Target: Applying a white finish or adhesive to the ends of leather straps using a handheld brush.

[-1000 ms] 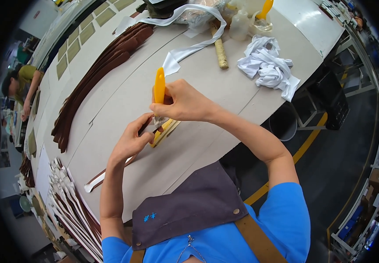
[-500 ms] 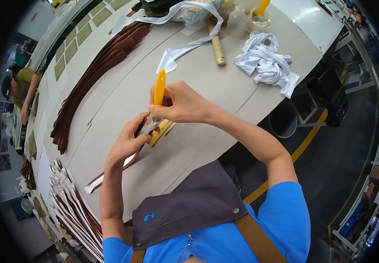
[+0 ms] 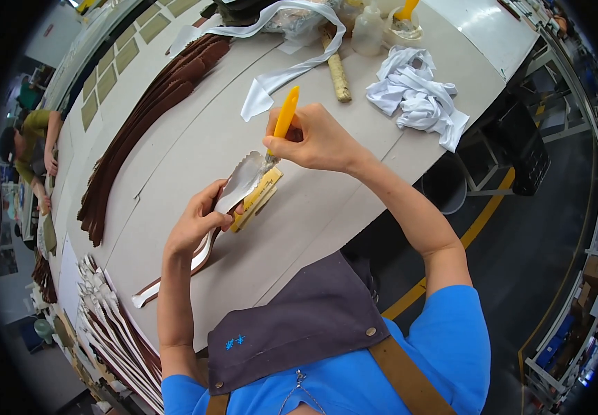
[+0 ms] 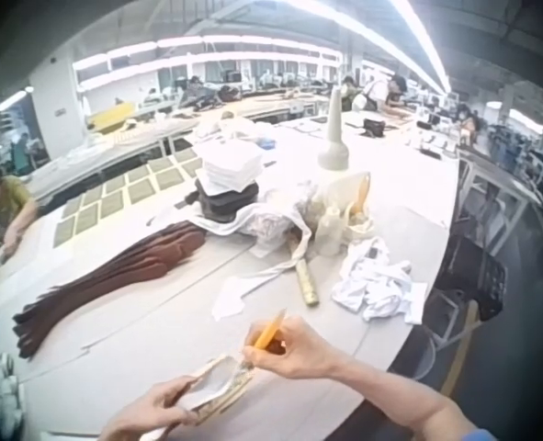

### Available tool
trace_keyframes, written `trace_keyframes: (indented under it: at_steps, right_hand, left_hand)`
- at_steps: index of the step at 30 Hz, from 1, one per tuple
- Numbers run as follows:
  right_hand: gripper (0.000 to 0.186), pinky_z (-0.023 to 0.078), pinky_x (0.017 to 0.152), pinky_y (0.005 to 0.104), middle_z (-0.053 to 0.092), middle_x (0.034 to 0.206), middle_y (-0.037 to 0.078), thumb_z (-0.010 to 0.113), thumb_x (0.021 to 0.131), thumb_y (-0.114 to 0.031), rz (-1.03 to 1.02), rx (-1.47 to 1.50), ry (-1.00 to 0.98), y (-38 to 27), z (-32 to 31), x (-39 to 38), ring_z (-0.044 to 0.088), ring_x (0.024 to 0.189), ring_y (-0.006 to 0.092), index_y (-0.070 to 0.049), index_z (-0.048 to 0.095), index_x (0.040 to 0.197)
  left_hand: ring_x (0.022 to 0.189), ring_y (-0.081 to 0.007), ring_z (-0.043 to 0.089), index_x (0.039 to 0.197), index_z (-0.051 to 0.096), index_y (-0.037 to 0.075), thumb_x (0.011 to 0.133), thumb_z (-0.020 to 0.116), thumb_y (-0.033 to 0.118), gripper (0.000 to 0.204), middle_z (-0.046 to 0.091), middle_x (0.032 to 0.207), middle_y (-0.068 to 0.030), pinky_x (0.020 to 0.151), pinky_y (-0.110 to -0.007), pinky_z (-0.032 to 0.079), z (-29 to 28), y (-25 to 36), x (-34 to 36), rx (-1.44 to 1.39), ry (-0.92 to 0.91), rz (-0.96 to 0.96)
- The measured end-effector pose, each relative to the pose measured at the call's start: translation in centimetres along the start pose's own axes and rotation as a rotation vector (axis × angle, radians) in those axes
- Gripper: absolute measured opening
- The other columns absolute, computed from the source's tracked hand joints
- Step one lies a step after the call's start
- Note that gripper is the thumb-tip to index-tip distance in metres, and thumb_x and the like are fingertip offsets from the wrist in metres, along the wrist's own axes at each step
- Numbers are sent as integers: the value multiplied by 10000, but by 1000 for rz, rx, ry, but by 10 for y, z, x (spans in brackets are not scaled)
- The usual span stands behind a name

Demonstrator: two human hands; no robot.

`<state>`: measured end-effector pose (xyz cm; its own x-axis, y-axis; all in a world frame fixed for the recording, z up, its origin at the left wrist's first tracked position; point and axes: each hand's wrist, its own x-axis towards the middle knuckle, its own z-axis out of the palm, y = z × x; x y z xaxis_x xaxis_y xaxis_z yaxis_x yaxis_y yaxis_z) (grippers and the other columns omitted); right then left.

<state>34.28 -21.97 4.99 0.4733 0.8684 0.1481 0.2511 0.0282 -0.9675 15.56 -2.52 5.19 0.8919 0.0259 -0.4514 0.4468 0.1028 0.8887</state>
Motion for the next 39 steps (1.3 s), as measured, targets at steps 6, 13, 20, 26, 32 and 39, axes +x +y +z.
trace_keyframes:
  at_steps: [6, 13, 20, 26, 32, 39]
  right_hand:
    - [131, 353, 527, 212, 552, 652, -5, 641, 876, -110, -123, -74, 207, -21, -14, -20, 448, 565, 49, -6, 610, 803]
    - [66, 359, 456, 221, 578, 614, 7, 674, 807, -38, -332, -196, -14, -26, 22, -21, 464, 474, 79, -23, 612, 788]
    - [54, 360, 479, 224, 589, 654, 17, 651, 824, -30, -267, -227, 57, -16, 7, -18, 473, 517, 73, -22, 611, 788]
    - [27, 394, 511, 208, 623, 708, 34, 643, 833, -19, -351, -129, 386, -32, -6, -36, 519, 575, 59, 6, 634, 828]
    - [160, 480, 566, 303, 618, 732, 84, 713, 726, -18, -617, -383, 126, -26, 42, -31, 605, 611, 234, -30, 633, 864]
    - [320, 459, 515, 315, 586, 755, 46, 769, 648, -23, -771, -486, 83, -8, 69, -23, 583, 593, 217, -57, 641, 940]
  left_hand:
    - [695, -105, 486, 1281, 465, -64, 717, 540, -11, 572, 593, 909, -47, 605, -258, 408, -1, -3, 1, 16, -5, -21]
    - [703, -97, 487, 1294, 451, -54, 721, 550, -6, 583, 586, 906, -49, 615, -244, 416, 2, -3, 3, -10, -47, -16]
    - [727, -102, 498, 1300, 456, -38, 738, 584, 6, 578, 560, 865, -42, 618, -240, 411, -7, -6, -4, -104, -142, -46]
    - [686, -102, 503, 1209, 495, -23, 688, 591, 29, 532, 565, 827, -40, 605, -241, 401, -7, -11, 0, -104, -92, -22]
    - [780, -94, 508, 1287, 464, -18, 740, 563, -2, 557, 567, 888, -36, 676, -237, 437, -8, -12, 4, -110, -158, -37]
    - [790, -96, 518, 1280, 480, -12, 741, 549, -13, 544, 568, 904, -38, 681, -241, 452, -12, -14, 2, -113, -171, -35]
